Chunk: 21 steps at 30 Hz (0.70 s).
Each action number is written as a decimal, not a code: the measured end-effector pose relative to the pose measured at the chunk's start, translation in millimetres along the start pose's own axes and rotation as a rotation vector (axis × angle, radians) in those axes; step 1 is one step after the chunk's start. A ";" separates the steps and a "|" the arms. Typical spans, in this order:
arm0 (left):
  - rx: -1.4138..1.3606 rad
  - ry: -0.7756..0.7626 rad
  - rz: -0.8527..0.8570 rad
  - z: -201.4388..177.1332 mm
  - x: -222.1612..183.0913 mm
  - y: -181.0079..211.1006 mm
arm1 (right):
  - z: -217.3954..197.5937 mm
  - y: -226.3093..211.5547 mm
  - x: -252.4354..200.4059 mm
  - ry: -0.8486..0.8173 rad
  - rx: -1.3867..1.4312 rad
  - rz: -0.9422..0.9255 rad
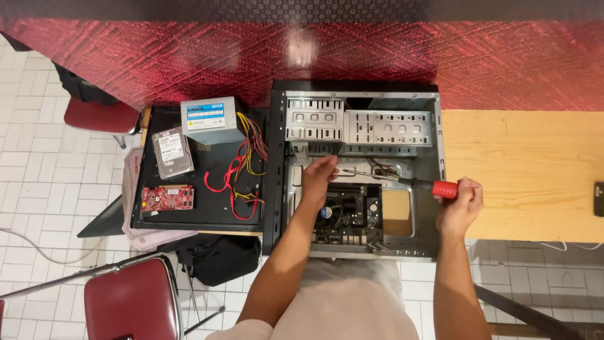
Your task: Installing a motherboard into a computer case by securing it with screws using a screwdriver.
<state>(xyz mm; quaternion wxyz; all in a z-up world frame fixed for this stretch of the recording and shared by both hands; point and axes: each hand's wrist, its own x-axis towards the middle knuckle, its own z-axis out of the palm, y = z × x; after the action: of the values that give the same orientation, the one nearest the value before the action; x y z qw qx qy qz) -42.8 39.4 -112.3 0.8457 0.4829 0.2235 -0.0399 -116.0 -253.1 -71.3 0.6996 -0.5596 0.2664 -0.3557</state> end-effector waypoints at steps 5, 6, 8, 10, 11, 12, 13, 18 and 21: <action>-0.007 -0.026 -0.065 -2.0 2.1 0.8 | 6.0 -6.9 -5.5 -0.008 -0.060 -0.024; 0.010 -0.043 -0.066 -2.1 4.6 -1.2 | 7.7 -8.2 -5.3 -0.007 -0.046 -0.023; 0.025 -0.053 -0.073 -2.9 -3.4 -2.3 | 4.6 -11.5 -9.6 -0.008 -0.040 -0.017; 0.045 -0.086 -0.070 3.6 -9.5 6.7 | 6.9 -13.7 -8.6 -0.001 -0.001 0.004; 0.043 -0.086 -0.070 4.3 -10.3 7.6 | 6.8 -12.8 -7.3 -0.002 -0.001 0.003; 0.045 -0.114 -0.065 4.9 -11.1 8.2 | 6.5 -11.8 -6.1 -0.004 0.003 0.004; 0.046 -0.140 -0.060 4.5 -12.3 8.3 | 5.8 -9.9 -5.4 -0.008 0.007 0.007; 0.042 -0.178 -0.063 1.8 -9.9 0.0 | 4.7 -9.5 -5.5 -0.018 0.004 0.011; 0.027 -0.192 -0.077 2.2 -8.9 -2.5 | 4.7 -11.2 -5.6 -0.020 0.002 0.004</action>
<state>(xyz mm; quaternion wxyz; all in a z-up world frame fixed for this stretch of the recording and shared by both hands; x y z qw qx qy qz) -50.7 35.0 -109.7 0.8545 0.4792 0.1594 -0.1216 -118.1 -247.2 -59.4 0.7037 -0.5617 0.2602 -0.3488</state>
